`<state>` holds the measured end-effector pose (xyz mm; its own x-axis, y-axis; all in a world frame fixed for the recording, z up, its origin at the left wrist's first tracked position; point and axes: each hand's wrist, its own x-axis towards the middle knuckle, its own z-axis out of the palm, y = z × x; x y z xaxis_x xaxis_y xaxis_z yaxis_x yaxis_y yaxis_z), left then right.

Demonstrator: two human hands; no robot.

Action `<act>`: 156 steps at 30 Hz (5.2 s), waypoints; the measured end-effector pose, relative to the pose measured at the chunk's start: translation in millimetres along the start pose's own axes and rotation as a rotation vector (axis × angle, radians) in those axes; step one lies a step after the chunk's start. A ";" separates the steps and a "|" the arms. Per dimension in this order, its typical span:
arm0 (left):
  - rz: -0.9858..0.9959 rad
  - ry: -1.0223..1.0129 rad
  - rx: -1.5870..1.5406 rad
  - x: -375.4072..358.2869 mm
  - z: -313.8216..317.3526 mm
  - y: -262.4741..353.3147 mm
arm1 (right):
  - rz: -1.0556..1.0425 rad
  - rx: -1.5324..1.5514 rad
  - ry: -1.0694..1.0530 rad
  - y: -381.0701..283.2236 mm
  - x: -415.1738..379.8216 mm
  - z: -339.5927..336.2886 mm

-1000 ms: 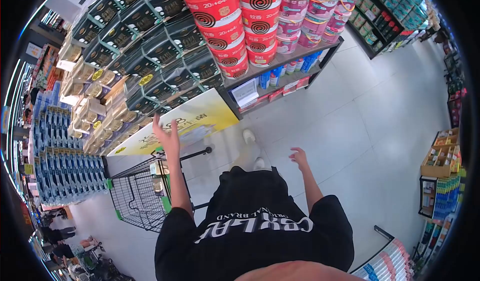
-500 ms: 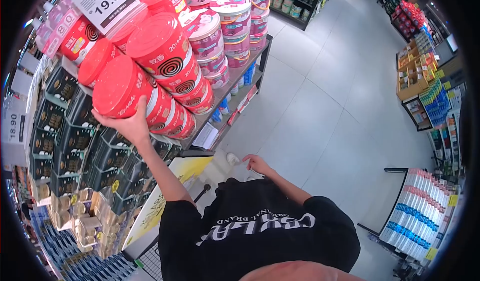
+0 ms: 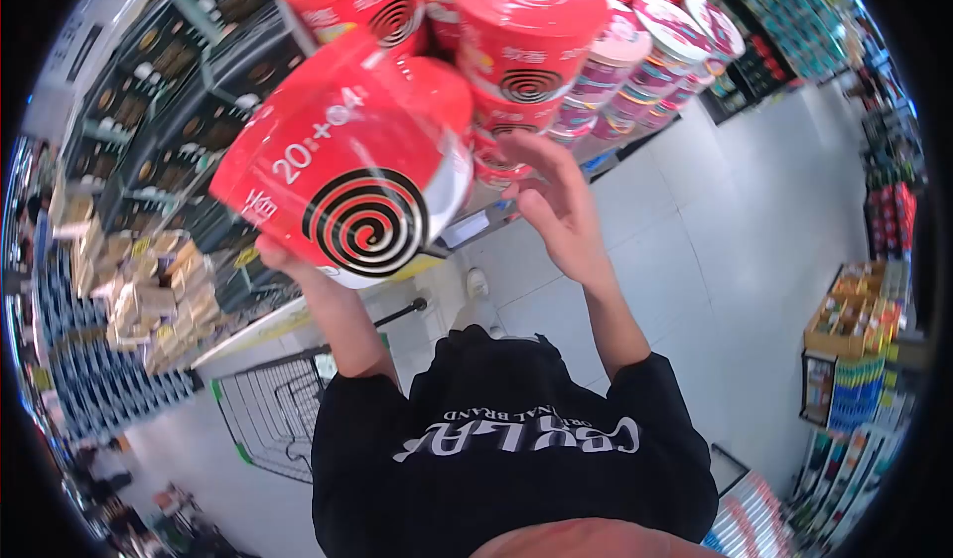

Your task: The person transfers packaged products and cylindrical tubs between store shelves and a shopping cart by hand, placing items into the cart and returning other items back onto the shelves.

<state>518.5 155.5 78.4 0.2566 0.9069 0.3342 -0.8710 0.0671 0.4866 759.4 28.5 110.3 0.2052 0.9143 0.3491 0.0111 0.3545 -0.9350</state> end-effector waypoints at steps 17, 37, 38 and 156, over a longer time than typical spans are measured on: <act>0.072 0.233 1.067 -192.6 107.4 -6.5 | 0.659 0.917 0.006 42.2 -112.8 53.1; 0.130 1.177 0.088 -490.0 -9.0 90.4 | -0.023 -0.073 -1.011 100.4 -265.1 265.0; 0.142 1.268 0.120 -498.2 -18.6 94.8 | -0.038 -0.150 -1.048 106.3 -272.0 274.5; -0.060 0.358 1.548 -170.2 170.6 -537.7 | -0.076 -1.274 -0.704 -18.8 208.9 -528.1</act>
<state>1014.7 -105.9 -102.4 -0.0288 0.9804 0.1949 0.4425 -0.1623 0.8819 1318.8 109.5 167.8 -0.3429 0.9393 0.0069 0.9193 0.3371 -0.2031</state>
